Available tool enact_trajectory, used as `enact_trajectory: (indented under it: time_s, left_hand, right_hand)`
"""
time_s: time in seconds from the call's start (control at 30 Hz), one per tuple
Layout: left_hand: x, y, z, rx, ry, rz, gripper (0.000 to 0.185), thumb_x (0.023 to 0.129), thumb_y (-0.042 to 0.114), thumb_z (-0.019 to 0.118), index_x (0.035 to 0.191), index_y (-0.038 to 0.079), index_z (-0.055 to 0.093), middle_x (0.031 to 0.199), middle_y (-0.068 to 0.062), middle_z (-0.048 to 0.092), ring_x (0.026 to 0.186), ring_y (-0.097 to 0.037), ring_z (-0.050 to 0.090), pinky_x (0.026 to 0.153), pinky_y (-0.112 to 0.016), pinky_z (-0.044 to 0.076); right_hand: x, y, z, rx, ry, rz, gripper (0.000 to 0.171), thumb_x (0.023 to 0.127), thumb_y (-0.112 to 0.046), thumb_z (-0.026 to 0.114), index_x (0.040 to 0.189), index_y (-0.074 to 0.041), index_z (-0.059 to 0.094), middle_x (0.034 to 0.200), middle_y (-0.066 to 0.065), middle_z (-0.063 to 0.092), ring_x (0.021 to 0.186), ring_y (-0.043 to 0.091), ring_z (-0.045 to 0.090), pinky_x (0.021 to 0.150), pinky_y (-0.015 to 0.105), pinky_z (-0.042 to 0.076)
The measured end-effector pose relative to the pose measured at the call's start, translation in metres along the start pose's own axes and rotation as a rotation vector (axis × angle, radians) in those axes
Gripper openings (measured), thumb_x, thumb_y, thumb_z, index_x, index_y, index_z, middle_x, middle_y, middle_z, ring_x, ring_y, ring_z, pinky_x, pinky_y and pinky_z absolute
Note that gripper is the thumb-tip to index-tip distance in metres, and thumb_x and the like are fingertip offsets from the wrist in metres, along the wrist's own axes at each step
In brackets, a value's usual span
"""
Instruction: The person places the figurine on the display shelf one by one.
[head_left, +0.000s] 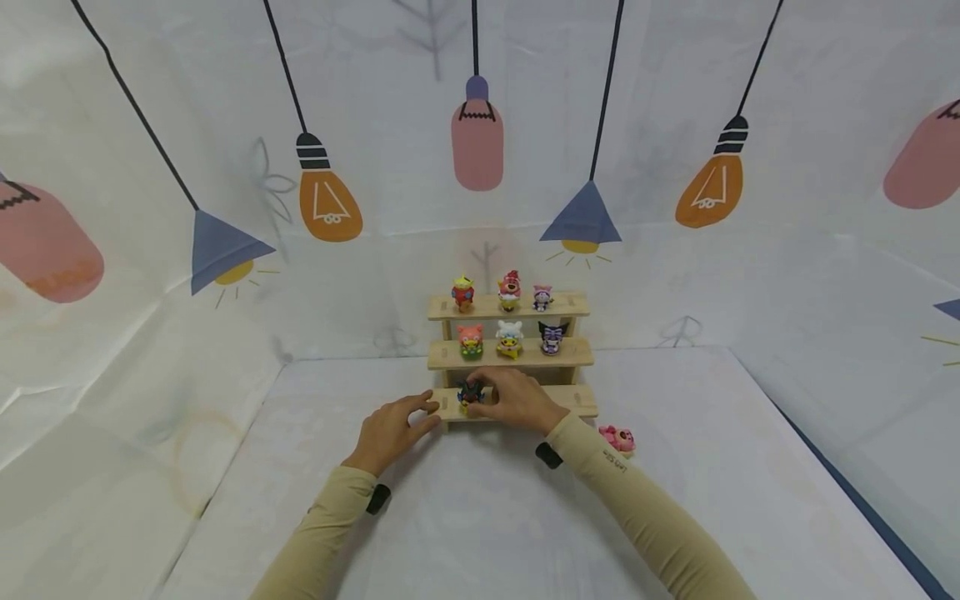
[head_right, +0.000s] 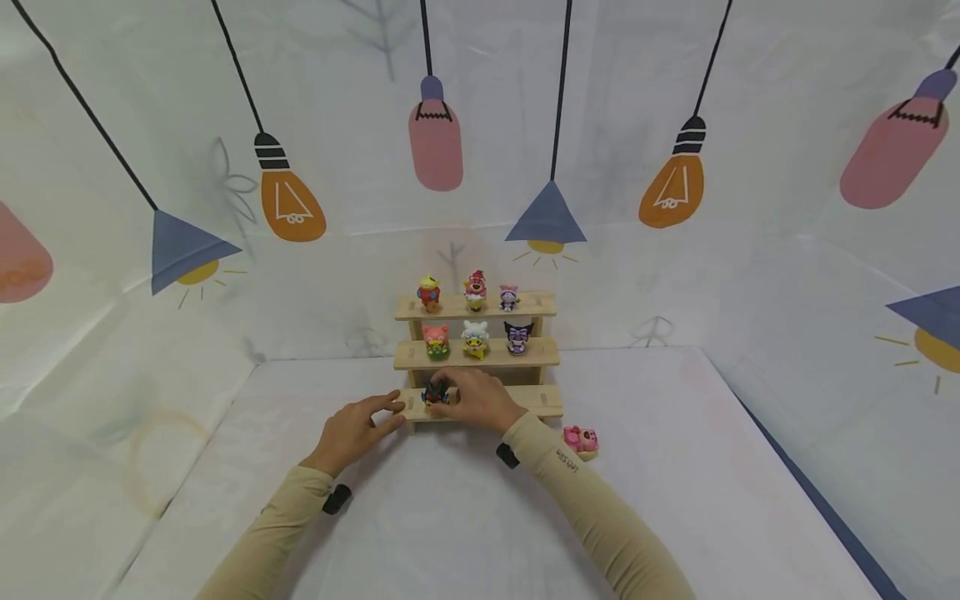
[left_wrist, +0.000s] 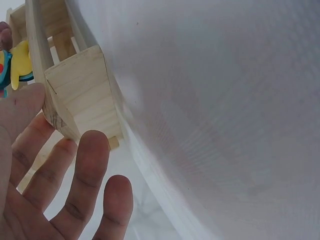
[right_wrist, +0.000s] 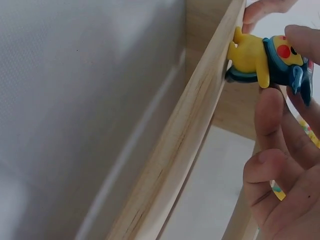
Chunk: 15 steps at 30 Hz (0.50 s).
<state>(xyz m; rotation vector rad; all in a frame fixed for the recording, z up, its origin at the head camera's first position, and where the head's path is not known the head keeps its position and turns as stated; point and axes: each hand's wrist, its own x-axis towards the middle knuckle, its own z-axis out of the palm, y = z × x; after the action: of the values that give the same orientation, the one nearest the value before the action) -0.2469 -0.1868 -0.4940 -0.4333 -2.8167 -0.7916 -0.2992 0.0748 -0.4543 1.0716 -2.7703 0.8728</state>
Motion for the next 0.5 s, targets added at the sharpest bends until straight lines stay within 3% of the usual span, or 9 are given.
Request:
enact_trajectory:
  time_s: [0.23,0.4,0.5]
  left_hand:
    - [0.001,0.000,0.002,0.003,0.000,-0.006,0.029,0.093,0.042,0.074,0.117,0.027,0.077,0.140,0.010,0.062,0.052,-0.002,0.047,0.048,-0.028,0.042]
    - [0.002,0.000,0.002,0.004,0.004,-0.006,0.035,0.093,0.043,0.074,0.122,0.024,0.075,0.136,0.010,0.065,0.054,0.000,0.049,0.048,-0.028,0.043]
    - [0.003,-0.001,0.002,0.006,0.010,-0.005,0.038,0.093,0.043,0.074,0.125,0.022,0.074,0.133,0.009,0.067,0.054,0.000,0.050,0.048,-0.027,0.043]
  right_hand:
    - [-0.008,0.002,-0.002,0.017,0.000,0.028,0.058,0.088,-0.046,0.079,0.135,-0.019,0.060,0.126,0.000,0.069,0.115,0.017,0.064,0.095,0.040,0.050]
    - [-0.017,0.004,-0.007,0.032,0.017,0.032,0.058,0.087,-0.040,0.081,0.135,-0.015,0.059,0.124,0.004,0.069,0.107,0.023,0.067,0.089,0.040,0.052]
    - [-0.024,0.007,-0.011,0.015,0.031,0.032,0.056,0.088,-0.038,0.081,0.134,-0.016,0.060,0.124,0.001,0.069,0.097,0.018,0.067,0.083,0.036,0.052]
